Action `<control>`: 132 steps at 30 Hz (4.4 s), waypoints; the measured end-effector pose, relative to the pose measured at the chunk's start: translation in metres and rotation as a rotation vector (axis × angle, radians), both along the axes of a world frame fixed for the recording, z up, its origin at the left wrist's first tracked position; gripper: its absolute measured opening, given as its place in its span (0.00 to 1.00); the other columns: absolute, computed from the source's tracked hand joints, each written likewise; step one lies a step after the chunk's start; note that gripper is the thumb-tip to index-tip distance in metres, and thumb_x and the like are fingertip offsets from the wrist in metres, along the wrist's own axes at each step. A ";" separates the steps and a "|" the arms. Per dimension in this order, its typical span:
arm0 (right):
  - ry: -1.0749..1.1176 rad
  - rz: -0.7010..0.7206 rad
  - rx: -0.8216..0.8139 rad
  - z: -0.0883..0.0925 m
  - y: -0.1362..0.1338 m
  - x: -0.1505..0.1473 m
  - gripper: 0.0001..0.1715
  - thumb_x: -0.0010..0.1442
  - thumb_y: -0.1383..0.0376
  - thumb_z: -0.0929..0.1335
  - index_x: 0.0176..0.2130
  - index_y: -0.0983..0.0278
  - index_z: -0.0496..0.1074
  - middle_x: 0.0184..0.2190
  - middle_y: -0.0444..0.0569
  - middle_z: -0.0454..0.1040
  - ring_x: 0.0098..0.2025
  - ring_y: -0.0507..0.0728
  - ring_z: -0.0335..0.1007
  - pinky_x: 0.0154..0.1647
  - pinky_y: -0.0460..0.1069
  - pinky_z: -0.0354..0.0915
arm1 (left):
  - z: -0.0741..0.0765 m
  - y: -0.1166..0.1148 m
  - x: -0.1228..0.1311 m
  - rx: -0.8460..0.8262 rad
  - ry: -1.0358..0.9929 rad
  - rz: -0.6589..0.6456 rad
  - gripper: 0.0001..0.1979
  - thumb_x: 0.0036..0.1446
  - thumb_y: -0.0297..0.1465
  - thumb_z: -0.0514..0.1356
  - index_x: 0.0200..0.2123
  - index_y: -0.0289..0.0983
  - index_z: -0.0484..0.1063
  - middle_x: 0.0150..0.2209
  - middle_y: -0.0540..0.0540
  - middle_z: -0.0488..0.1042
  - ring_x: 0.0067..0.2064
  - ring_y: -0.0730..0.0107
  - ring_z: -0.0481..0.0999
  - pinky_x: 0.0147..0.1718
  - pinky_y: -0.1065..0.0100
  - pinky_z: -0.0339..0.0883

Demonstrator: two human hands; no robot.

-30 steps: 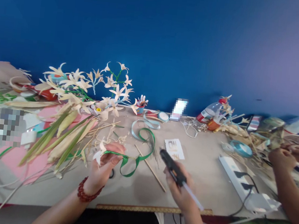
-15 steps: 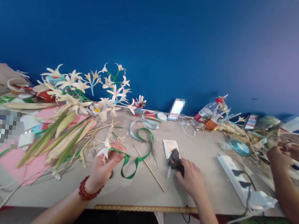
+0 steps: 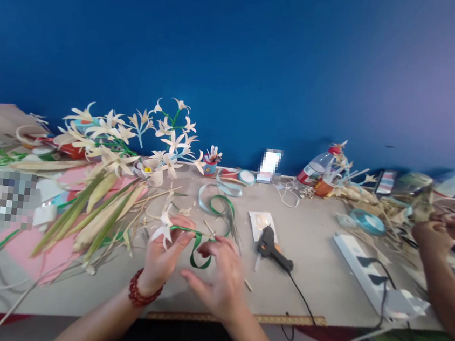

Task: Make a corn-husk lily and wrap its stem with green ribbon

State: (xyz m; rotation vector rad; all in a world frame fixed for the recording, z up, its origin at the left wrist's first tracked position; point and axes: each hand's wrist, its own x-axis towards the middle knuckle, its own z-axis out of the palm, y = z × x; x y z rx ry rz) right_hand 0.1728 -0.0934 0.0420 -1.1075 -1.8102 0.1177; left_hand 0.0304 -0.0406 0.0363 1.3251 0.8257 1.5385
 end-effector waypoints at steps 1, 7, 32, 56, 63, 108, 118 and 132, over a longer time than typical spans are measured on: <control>0.017 -0.002 0.004 -0.002 0.003 -0.005 0.17 0.57 0.57 0.72 0.41 0.61 0.65 0.27 0.45 0.72 0.30 0.57 0.70 0.48 0.60 0.66 | 0.002 -0.001 0.000 0.007 0.020 0.015 0.01 0.58 0.27 0.62 0.33 0.36 0.73 0.34 0.46 0.73 0.41 0.64 0.73 0.43 0.65 0.69; -0.041 0.075 0.066 0.006 0.011 0.006 0.07 0.59 0.73 0.69 0.36 0.62 0.67 0.24 0.43 0.72 0.25 0.52 0.65 0.35 0.52 0.65 | 0.004 0.000 -0.007 0.002 0.141 0.075 0.02 0.58 0.29 0.62 0.33 0.37 0.74 0.34 0.46 0.74 0.42 0.64 0.74 0.44 0.65 0.69; 0.108 0.188 -0.160 0.044 0.032 0.038 0.04 0.60 0.68 0.69 0.31 0.61 0.71 0.28 0.48 0.76 0.33 0.56 0.73 0.36 0.49 0.67 | 0.009 -0.002 -0.011 -0.094 0.204 -0.067 0.05 0.56 0.32 0.63 0.32 0.36 0.74 0.34 0.45 0.74 0.39 0.62 0.73 0.40 0.66 0.68; 0.841 0.378 -0.785 0.023 0.035 0.019 0.15 0.58 0.58 0.71 0.29 0.62 0.64 0.23 0.42 0.71 0.21 0.51 0.71 0.23 0.46 0.67 | 0.014 -0.004 -0.014 -0.111 0.091 -0.280 0.04 0.55 0.35 0.64 0.30 0.41 0.76 0.30 0.43 0.75 0.38 0.56 0.75 0.43 0.54 0.70; 0.906 0.434 -0.875 0.019 0.037 0.015 0.19 0.52 0.56 0.75 0.27 0.62 0.65 0.20 0.39 0.68 0.17 0.48 0.64 0.18 0.43 0.63 | 0.007 -0.003 -0.017 -0.064 0.096 -0.268 0.10 0.52 0.43 0.66 0.27 0.43 0.78 0.25 0.44 0.75 0.33 0.57 0.75 0.47 0.46 0.69; 1.044 0.701 -1.384 0.002 0.044 0.012 0.07 0.45 0.66 0.70 0.28 0.67 0.70 0.15 0.42 0.74 0.09 0.43 0.51 0.09 0.38 0.48 | 0.016 -0.011 0.002 -0.387 -0.324 -0.510 0.06 0.51 0.32 0.67 0.27 0.36 0.75 0.31 0.47 0.71 0.26 0.70 0.75 0.33 0.60 0.75; 0.692 0.404 -0.900 -0.002 0.048 0.023 0.11 0.52 0.59 0.73 0.32 0.65 0.75 0.31 0.48 0.77 0.34 0.54 0.72 0.38 0.48 0.66 | 0.014 -0.006 0.004 -0.334 -0.305 -0.350 0.03 0.51 0.28 0.67 0.27 0.36 0.76 0.30 0.47 0.71 0.37 0.67 0.72 0.40 0.66 0.69; 0.846 0.472 -0.887 0.008 0.041 0.026 0.11 0.59 0.61 0.69 0.28 0.65 0.71 0.24 0.44 0.70 0.30 0.53 0.65 0.35 0.47 0.60 | 0.006 -0.004 0.007 -0.448 -0.276 -0.252 0.04 0.52 0.28 0.67 0.28 0.35 0.75 0.33 0.49 0.73 0.35 0.72 0.71 0.37 0.70 0.67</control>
